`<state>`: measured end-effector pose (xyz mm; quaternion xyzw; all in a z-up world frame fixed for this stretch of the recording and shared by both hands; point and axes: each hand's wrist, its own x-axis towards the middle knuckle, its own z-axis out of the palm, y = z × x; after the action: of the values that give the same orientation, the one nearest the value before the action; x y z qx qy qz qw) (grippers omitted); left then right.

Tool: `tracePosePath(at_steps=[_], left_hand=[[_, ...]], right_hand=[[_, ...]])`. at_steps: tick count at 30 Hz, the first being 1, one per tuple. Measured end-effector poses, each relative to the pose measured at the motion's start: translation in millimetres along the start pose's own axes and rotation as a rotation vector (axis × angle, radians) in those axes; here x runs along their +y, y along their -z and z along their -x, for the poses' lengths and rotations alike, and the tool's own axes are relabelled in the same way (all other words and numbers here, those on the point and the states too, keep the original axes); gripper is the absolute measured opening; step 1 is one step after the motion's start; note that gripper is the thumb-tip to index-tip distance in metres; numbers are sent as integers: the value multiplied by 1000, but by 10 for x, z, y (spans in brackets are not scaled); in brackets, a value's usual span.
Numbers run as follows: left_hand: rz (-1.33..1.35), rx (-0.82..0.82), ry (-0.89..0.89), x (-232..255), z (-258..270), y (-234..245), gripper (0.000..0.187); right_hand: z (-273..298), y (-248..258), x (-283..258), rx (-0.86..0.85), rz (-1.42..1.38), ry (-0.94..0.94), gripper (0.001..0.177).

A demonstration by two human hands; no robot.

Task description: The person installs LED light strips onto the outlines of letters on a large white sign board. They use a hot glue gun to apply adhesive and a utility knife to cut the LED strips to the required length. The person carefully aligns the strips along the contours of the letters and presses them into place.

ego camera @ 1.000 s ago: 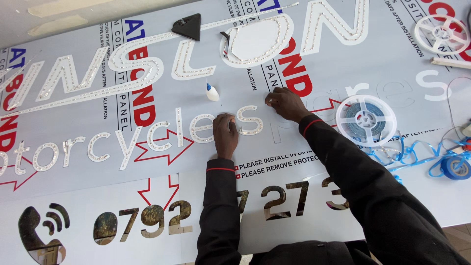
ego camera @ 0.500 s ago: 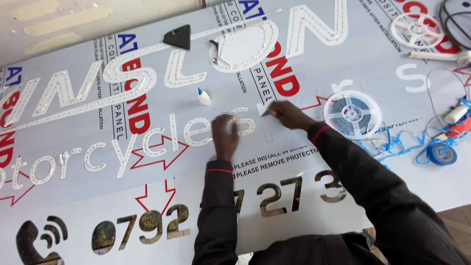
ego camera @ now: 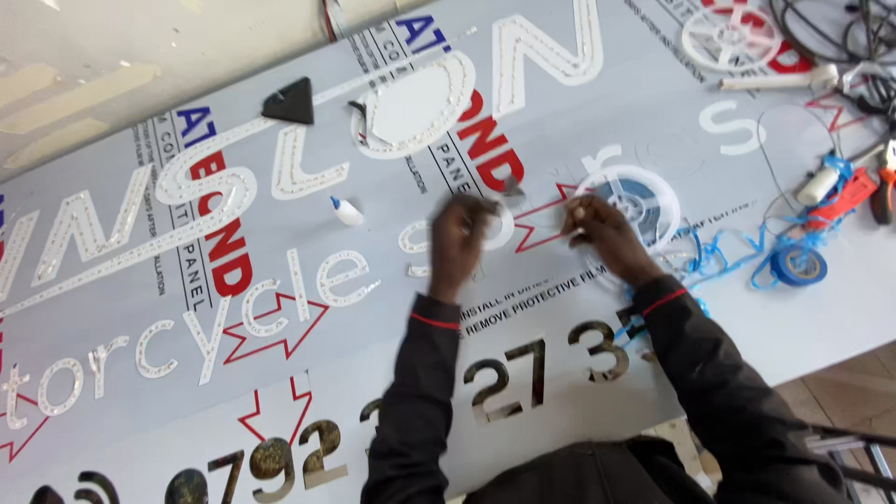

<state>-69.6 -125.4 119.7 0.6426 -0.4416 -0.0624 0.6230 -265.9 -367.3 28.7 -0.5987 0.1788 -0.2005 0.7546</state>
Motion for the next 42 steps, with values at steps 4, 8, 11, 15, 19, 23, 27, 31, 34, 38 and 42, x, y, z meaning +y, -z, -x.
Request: tracePosePath(at_steps=[4,8,11,15,19,23,27,31,34,38,42], left_hand=[[-193,338,-138,-153,-541,428,10],[-441,310,178,-1030,-353,603,109],[-540,537,127,-982,-185,555,104],[-614,553,172,-996,46,606,100],[-500,392,53,-1488,141,595,75],[-466,257,59,-1569,214,384,58],[-364,209,69,-854,314,294,39],[-340,211,137,-725,564,314,34],[-343,197,156,-767,692,342,32],[-383,219,121,-934,794,342,26],[-564,233,148,-765,723,485,45]], right_hand=[[-62,-18,-145,4,223,30,31],[-198,-80,-174,61,817,73,27],[-511,145,-21,133,1287,136,31],[-602,287,-61,166,1716,77,32],[-245,-558,-174,-7,1399,165,26],[66,-1434,-144,-315,1196,209,19],[96,-1575,176,-286,1294,357,14],[21,-1571,305,-274,1336,329,11],[-16,-1586,418,-258,1389,399,9],[47,-1537,417,-301,1476,368,15],[123,-1376,300,-356,1093,276,8]])
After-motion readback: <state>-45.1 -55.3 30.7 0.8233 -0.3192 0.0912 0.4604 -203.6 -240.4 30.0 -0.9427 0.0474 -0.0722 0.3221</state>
